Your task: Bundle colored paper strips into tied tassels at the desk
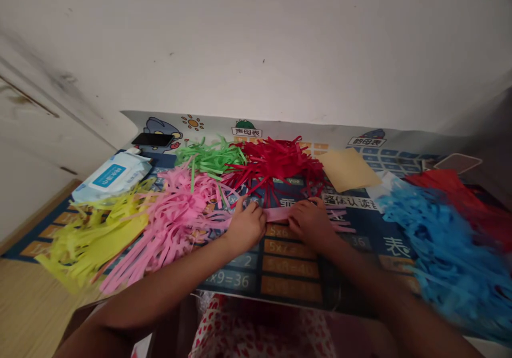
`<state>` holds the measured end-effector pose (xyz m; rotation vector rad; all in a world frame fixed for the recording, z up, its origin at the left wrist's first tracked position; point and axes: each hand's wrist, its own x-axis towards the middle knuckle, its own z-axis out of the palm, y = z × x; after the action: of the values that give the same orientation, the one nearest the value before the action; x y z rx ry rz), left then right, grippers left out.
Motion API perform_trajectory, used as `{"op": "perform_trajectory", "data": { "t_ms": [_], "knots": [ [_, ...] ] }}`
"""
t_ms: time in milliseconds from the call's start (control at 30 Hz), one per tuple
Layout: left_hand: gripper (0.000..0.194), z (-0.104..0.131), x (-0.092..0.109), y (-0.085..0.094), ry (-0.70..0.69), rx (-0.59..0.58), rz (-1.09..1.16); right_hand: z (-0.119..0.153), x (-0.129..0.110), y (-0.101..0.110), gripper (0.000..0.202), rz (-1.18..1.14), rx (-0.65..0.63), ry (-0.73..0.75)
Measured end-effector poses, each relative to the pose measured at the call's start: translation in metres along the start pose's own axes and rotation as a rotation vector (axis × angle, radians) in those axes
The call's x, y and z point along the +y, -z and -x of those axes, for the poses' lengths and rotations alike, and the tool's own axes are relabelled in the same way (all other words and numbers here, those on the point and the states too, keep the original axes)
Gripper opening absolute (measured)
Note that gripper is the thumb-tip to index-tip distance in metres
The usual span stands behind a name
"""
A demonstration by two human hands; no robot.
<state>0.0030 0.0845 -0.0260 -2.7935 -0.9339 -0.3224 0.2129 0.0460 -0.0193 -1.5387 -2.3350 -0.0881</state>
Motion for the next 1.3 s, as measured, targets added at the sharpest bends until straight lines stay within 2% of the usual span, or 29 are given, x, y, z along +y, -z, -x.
{"op": "perform_trajectory", "data": {
  "t_ms": [100,200,300,400,500,733,967,1100,1167,1300],
  "knots": [
    [0.010,0.002,-0.003,-0.004,0.014,0.035,0.002,-0.003,-0.015,-0.004,0.020,0.003,-0.047,0.038],
    [0.012,0.011,-0.011,-0.006,0.016,0.072,0.068,0.000,-0.014,-0.020,0.010,-0.080,-0.077,0.056],
    [0.015,0.018,-0.025,-0.006,0.062,0.102,0.162,0.003,0.001,-0.030,0.015,-0.139,-0.063,-0.025],
    [0.014,0.016,-0.035,-0.006,0.167,0.061,0.307,0.000,0.012,-0.027,0.016,-0.201,-0.112,-0.138],
    [0.024,0.008,-0.036,-0.007,0.264,0.015,0.381,-0.009,0.012,-0.022,0.020,-0.220,-0.166,-0.221],
    [0.028,0.001,-0.034,-0.015,0.333,-0.018,0.307,-0.020,0.010,-0.029,0.023,-0.206,-0.169,-0.329],
    [0.030,-0.001,-0.037,-0.018,0.316,-0.057,0.239,-0.021,0.011,-0.034,0.023,-0.197,-0.136,-0.314],
    [0.016,-0.001,-0.036,-0.018,0.328,-0.012,0.208,-0.019,0.011,-0.031,0.018,-0.174,-0.106,-0.347],
    [0.010,0.001,-0.035,-0.016,0.248,0.042,0.192,-0.015,0.011,-0.026,0.010,-0.140,-0.049,-0.308],
    [0.021,0.006,-0.030,-0.007,0.016,0.064,0.109,-0.003,0.011,-0.016,0.007,-0.034,0.005,0.086]
  ]
}}
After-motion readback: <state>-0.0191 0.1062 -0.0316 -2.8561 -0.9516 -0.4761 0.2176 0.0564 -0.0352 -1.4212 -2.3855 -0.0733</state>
